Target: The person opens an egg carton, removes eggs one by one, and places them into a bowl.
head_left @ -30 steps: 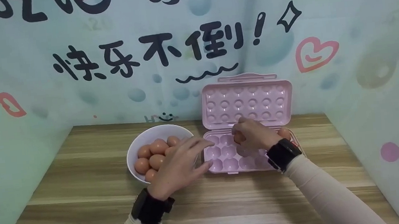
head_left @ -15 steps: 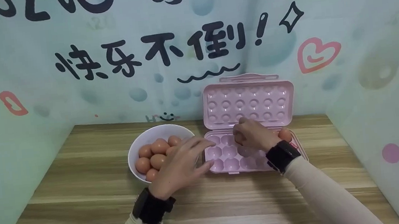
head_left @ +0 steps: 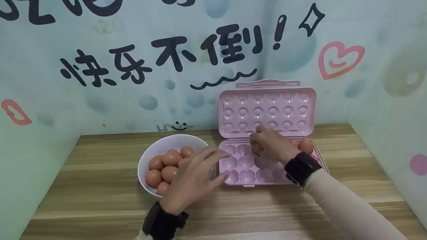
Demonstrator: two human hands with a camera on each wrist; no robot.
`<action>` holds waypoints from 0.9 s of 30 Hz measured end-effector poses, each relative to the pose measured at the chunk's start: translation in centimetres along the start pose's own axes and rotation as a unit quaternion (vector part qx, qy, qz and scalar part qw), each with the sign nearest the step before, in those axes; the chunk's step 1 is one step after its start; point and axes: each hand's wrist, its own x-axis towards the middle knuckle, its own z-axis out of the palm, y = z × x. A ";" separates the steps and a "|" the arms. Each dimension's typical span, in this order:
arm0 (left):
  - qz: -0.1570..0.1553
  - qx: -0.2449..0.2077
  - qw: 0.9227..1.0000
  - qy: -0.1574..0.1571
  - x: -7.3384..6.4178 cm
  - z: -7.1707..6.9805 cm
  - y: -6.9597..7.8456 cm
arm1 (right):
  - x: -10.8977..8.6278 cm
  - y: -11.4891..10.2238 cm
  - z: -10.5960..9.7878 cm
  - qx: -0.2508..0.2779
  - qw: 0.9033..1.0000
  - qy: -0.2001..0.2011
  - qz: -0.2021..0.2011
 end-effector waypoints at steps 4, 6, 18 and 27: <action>-0.003 -0.007 1.000 0.005 0.1 0.0 0.0 | -0.2 -0.1 -0.3 0.009 1.000 0.000 0.000; -0.003 -0.011 1.000 0.011 0.1 -0.1 0.1 | -0.3 -0.3 -0.6 0.021 1.000 0.006 0.007; -0.022 -0.033 0.998 0.043 0.6 0.0 0.5 | -2.9 -3.1 -3.2 0.125 0.984 0.112 0.061; -0.006 -0.055 0.997 0.060 1.2 0.6 1.0 | -5.4 -6.3 -4.4 0.302 0.933 0.131 0.146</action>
